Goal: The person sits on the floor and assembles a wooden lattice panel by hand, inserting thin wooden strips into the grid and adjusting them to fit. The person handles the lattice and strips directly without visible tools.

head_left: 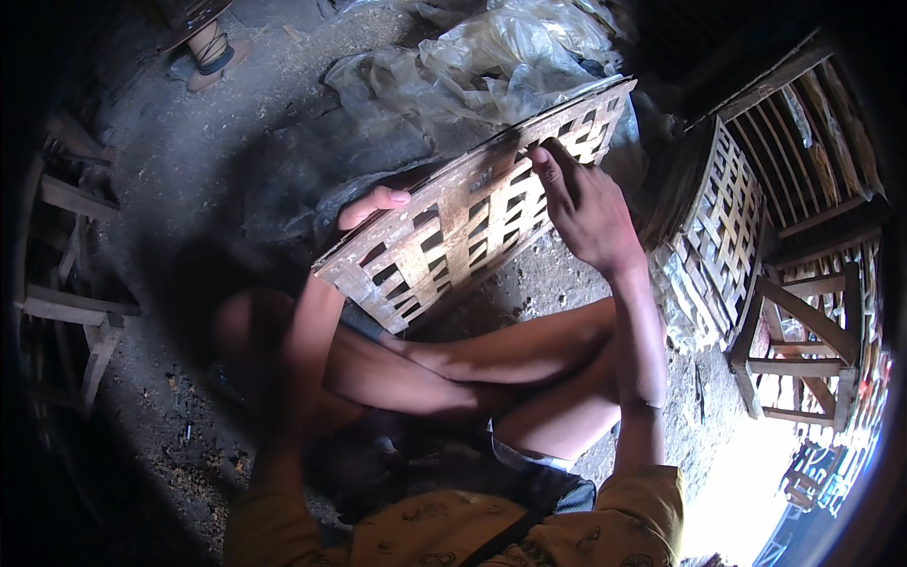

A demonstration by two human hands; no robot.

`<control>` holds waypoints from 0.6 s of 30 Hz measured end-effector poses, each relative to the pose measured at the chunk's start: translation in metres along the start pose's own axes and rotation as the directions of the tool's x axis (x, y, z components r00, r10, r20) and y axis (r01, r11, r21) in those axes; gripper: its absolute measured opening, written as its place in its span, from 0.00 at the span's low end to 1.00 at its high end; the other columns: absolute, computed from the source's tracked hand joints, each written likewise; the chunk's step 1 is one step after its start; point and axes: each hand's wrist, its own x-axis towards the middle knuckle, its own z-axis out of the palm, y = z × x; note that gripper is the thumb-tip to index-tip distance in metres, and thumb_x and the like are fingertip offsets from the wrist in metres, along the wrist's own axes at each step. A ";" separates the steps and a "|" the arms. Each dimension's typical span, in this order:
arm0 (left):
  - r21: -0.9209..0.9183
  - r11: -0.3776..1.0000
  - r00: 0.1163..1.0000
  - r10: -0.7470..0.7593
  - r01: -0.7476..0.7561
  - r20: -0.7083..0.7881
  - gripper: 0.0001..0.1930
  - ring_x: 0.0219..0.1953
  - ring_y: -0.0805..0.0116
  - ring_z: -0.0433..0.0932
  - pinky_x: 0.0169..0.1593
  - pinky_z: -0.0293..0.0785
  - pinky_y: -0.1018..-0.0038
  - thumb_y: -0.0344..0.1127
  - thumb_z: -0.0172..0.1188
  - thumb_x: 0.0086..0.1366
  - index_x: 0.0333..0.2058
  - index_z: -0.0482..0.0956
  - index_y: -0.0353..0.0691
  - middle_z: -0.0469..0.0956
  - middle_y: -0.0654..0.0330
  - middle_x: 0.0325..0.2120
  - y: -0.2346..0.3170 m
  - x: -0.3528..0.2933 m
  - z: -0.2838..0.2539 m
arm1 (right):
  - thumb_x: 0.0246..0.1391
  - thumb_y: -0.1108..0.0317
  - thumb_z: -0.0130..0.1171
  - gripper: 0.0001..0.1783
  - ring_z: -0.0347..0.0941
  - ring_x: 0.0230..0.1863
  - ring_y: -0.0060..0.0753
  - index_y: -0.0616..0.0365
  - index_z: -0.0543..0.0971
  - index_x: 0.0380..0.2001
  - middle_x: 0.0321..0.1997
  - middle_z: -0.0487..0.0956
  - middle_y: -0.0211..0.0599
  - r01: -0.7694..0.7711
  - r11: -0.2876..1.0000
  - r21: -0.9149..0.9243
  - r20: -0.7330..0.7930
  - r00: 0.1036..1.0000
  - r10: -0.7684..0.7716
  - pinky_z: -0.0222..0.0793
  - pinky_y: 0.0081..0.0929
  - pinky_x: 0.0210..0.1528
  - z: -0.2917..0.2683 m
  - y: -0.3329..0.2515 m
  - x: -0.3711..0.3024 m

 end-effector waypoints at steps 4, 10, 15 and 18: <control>0.192 0.979 0.987 0.091 -0.063 -0.136 0.28 0.49 0.56 0.81 0.57 0.73 0.63 0.42 0.57 0.64 0.56 0.75 0.24 0.81 0.43 0.50 0.001 0.002 0.002 | 0.68 0.64 0.54 0.16 0.79 0.45 0.63 0.63 0.80 0.52 0.38 0.84 0.53 0.279 0.951 0.132 -0.200 0.947 -0.251 0.71 0.51 0.48 0.031 0.013 0.003; 0.328 0.922 0.979 0.201 -0.203 0.041 0.29 0.50 0.59 0.79 0.58 0.72 0.65 0.42 0.58 0.63 0.57 0.75 0.26 0.80 0.46 0.51 -0.010 -0.002 0.039 | 0.63 0.70 0.54 0.13 0.79 0.32 0.55 0.56 0.75 0.50 0.42 0.80 0.51 0.255 0.962 -0.098 -0.254 0.928 -0.271 0.73 0.54 0.35 0.010 0.006 0.006; 0.369 0.873 0.945 0.264 -0.319 0.192 0.30 0.51 0.62 0.78 0.58 0.70 0.66 0.41 0.59 0.62 0.58 0.74 0.27 0.80 0.48 0.51 -0.017 -0.001 0.061 | 0.61 0.71 0.58 0.10 0.80 0.33 0.53 0.55 0.83 0.44 0.35 0.80 0.48 0.206 0.975 -0.078 -0.280 0.935 -0.220 0.75 0.46 0.36 -0.021 0.003 -0.009; 0.367 0.862 0.929 0.269 -0.349 0.252 0.30 0.52 0.63 0.77 0.58 0.70 0.67 0.41 0.59 0.61 0.59 0.74 0.28 0.80 0.50 0.52 -0.019 0.005 0.066 | 0.57 0.76 0.62 0.10 0.79 0.33 0.51 0.55 0.85 0.41 0.33 0.79 0.44 0.241 0.968 -0.070 -0.352 0.902 -0.250 0.75 0.40 0.36 -0.019 0.008 -0.025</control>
